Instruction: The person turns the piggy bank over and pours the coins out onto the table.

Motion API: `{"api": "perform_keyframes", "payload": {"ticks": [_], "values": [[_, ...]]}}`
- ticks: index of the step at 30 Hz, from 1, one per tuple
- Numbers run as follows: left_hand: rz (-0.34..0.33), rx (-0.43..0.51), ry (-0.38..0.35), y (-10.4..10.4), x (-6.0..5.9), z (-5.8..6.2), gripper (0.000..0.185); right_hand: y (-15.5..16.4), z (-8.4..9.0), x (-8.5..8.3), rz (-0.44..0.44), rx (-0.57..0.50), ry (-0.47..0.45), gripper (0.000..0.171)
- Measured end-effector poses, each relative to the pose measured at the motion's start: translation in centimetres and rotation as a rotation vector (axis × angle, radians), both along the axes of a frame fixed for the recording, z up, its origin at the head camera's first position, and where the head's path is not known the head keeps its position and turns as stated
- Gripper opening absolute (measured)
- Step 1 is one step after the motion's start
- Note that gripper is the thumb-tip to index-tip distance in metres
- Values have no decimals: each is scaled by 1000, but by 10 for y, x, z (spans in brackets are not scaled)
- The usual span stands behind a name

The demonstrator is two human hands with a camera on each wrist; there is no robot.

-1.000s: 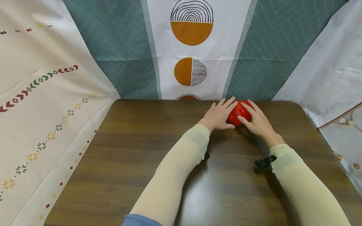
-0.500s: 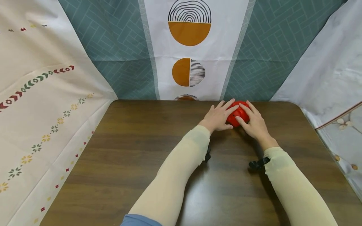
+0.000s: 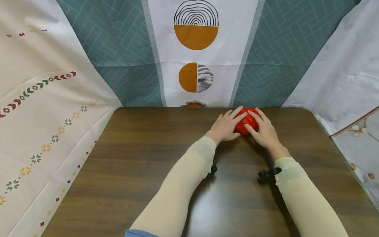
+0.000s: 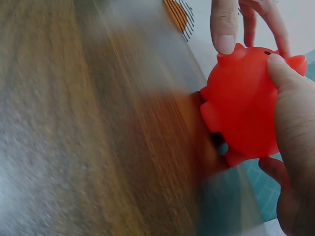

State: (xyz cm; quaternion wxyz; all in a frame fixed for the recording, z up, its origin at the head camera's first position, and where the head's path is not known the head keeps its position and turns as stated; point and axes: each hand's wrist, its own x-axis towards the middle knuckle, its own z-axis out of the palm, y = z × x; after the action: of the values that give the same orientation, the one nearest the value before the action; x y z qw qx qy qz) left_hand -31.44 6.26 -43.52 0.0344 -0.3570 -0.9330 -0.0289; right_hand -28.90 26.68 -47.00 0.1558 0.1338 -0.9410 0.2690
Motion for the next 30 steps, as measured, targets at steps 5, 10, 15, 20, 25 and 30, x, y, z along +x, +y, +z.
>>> {"api": "perform_keyframes", "payload": {"ticks": [5,10,15,20,25,30], "values": [[-8,25,11,-8,2,-4,92,-6,1,3,25,-10,7,64],[-10,62,22,-14,5,-10,94,-12,1,6,40,-18,1,63],[-10,94,30,-19,10,-14,94,-16,-1,9,49,-36,-7,64],[-5,107,43,-24,13,-16,94,-22,-2,11,58,-52,-14,63],[-7,122,33,-31,19,-17,94,-28,-2,15,66,-52,-18,64],[-5,130,28,-38,25,-17,93,-33,-2,18,76,-57,-11,64]]}}
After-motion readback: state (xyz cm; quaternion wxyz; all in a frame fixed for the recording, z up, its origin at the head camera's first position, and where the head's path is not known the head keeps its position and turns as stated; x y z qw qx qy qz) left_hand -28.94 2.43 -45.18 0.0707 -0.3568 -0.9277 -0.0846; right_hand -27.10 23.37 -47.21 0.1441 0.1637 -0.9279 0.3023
